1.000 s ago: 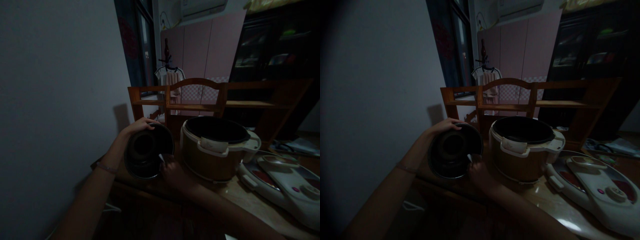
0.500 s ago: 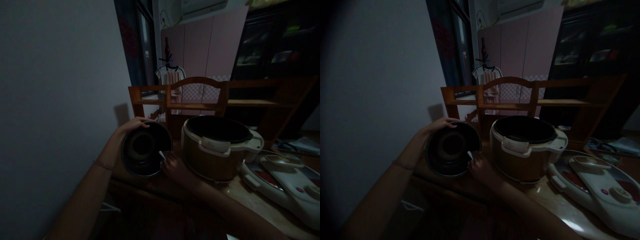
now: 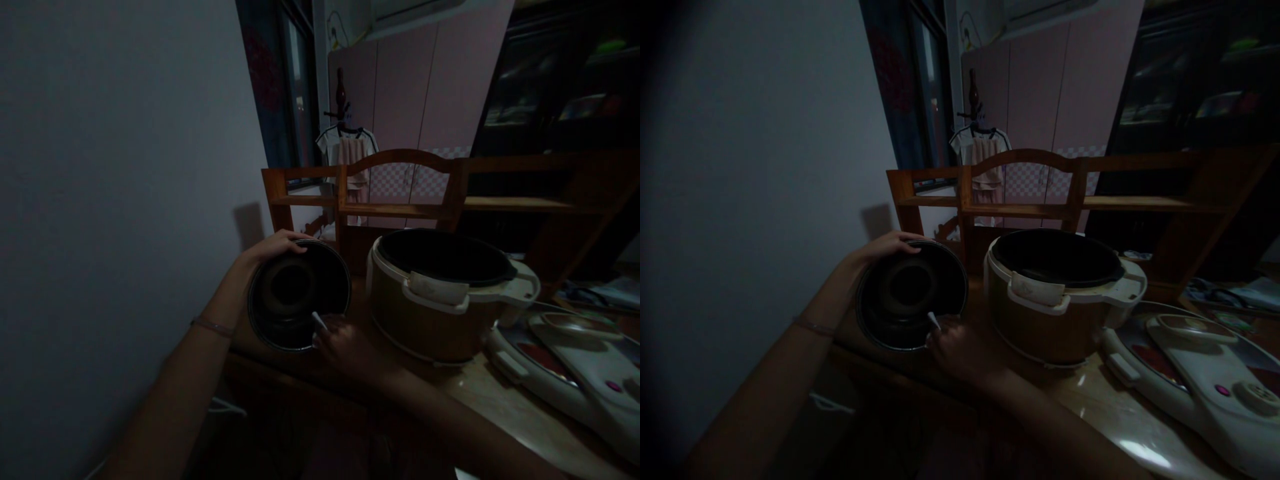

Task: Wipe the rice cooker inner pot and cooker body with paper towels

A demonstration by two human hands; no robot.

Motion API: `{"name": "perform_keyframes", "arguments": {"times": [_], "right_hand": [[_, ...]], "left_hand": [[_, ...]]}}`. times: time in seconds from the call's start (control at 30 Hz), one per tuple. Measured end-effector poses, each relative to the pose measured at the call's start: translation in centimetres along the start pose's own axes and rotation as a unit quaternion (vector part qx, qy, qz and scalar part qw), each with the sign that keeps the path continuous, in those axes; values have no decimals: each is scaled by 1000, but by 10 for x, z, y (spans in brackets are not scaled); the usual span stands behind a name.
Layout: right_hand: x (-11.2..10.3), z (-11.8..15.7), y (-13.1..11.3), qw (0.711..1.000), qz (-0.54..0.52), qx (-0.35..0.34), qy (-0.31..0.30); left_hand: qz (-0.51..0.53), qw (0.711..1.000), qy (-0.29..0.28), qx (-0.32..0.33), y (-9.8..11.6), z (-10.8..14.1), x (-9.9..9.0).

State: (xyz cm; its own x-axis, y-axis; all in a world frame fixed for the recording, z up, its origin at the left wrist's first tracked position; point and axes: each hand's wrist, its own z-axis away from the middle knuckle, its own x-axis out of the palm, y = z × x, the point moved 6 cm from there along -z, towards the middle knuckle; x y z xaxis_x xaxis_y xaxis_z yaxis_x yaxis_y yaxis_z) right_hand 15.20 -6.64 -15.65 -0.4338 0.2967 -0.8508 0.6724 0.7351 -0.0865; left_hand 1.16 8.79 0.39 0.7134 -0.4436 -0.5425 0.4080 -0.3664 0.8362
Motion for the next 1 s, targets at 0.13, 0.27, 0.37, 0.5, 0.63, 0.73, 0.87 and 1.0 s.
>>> {"name": "perform_keyframes", "arguments": {"times": [0.13,0.27,0.37,0.5,0.63,0.73,0.87,1.0], "right_hand": [[9,-4,-23,993,-102,35,-37],[16,-10,-34,967,-230,80,-68],[16,-11,-36,952,-286,81,-66],[12,-4,-31,960,-266,69,-55],[2,5,-26,979,-196,26,-55],[-7,12,-17,988,-139,-3,-63],[-14,20,4,996,-41,-17,-82],[-17,19,17,995,20,-60,-77]], "left_hand": [[-32,999,2,-3,6,-5,6],[-45,999,3,1,12,-7,11],[-50,999,7,2,15,-6,14],[-46,999,20,5,17,-2,14],[-38,999,26,5,18,0,15],[-33,999,26,10,17,1,15],[-30,999,24,15,17,3,17],[-31,999,29,24,21,3,18]]}}
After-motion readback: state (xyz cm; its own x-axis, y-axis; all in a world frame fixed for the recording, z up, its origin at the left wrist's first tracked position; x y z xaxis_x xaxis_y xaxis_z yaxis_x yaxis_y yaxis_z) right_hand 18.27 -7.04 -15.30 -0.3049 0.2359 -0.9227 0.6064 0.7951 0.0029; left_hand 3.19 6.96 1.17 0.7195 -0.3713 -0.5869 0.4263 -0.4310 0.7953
